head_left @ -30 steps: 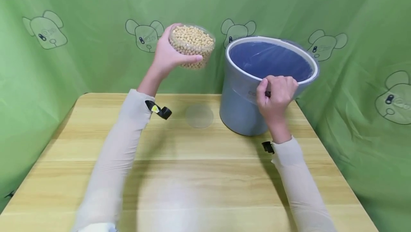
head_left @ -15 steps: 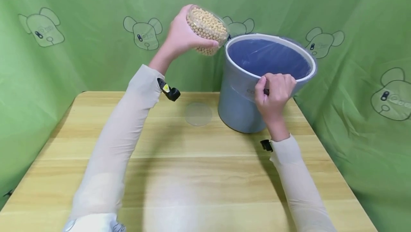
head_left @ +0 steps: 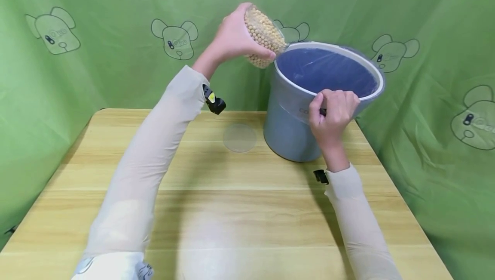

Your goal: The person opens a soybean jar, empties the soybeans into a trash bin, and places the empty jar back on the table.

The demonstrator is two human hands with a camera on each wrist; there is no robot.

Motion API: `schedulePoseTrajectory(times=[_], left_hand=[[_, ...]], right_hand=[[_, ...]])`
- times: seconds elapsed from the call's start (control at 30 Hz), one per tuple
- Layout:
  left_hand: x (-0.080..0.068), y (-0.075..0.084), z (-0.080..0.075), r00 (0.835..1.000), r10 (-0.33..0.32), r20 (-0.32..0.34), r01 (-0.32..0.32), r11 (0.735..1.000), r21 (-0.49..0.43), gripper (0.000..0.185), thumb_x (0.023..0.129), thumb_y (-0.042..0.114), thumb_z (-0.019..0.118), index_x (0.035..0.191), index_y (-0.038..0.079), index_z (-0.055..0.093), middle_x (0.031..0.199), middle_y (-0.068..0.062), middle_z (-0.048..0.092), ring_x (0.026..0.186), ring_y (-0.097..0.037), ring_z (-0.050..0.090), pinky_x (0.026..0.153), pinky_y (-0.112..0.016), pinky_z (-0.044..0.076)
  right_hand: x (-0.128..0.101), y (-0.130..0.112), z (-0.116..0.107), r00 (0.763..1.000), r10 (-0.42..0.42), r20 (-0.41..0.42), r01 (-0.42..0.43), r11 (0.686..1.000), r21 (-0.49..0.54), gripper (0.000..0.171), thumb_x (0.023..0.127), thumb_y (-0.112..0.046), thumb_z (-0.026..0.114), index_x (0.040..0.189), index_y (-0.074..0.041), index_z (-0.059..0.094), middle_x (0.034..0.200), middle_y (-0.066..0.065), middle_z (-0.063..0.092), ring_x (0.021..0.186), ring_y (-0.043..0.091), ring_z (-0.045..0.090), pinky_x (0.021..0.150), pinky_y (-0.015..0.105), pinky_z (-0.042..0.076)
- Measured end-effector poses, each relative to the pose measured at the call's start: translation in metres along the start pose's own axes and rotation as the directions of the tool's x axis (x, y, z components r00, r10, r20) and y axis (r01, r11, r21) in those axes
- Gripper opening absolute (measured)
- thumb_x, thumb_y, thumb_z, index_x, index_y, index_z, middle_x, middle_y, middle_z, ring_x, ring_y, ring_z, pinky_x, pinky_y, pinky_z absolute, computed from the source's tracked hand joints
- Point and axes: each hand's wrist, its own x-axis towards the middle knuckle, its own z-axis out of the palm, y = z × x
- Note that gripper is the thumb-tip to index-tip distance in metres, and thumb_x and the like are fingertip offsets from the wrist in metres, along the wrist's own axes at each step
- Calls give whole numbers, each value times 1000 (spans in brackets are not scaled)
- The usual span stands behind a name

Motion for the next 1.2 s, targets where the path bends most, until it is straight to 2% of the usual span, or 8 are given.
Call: schedulePoseTrajectory(times=[0.47, 0.87, 1.2], left_hand=[[10, 14, 4, 998, 38, 53, -46, 988, 151, 126, 50, 42, 101, 155, 21, 35, 146, 2, 55, 129, -13, 54, 107, -25, 50], [15, 21, 5, 996, 30, 88, -52, 967, 250, 129, 53, 44, 99, 159, 21, 29, 146, 1, 54, 128, -15, 54, 105, -26, 52], [17, 24, 8, 995, 32, 98, -65, 931, 358, 136, 53, 51, 97, 162, 21, 21, 150, 3, 52, 130, -13, 52, 107, -25, 50]], right_hand=[[2, -5, -2, 1000, 12, -18, -12, 1000, 3, 21, 89, -6, 55, 73, 7, 56, 69, 23, 51, 72, 42, 39, 86, 42, 33], [3, -7, -4, 1000, 15, -18, -15, 1000, 6, 20, 89, -6, 55, 74, 7, 56, 69, 23, 51, 73, 42, 40, 87, 40, 33], [5, -9, -5, 1000, 19, -25, -19, 1000, 0, 20, 89, -5, 55, 73, 7, 56, 69, 23, 51, 72, 42, 39, 87, 43, 34]])
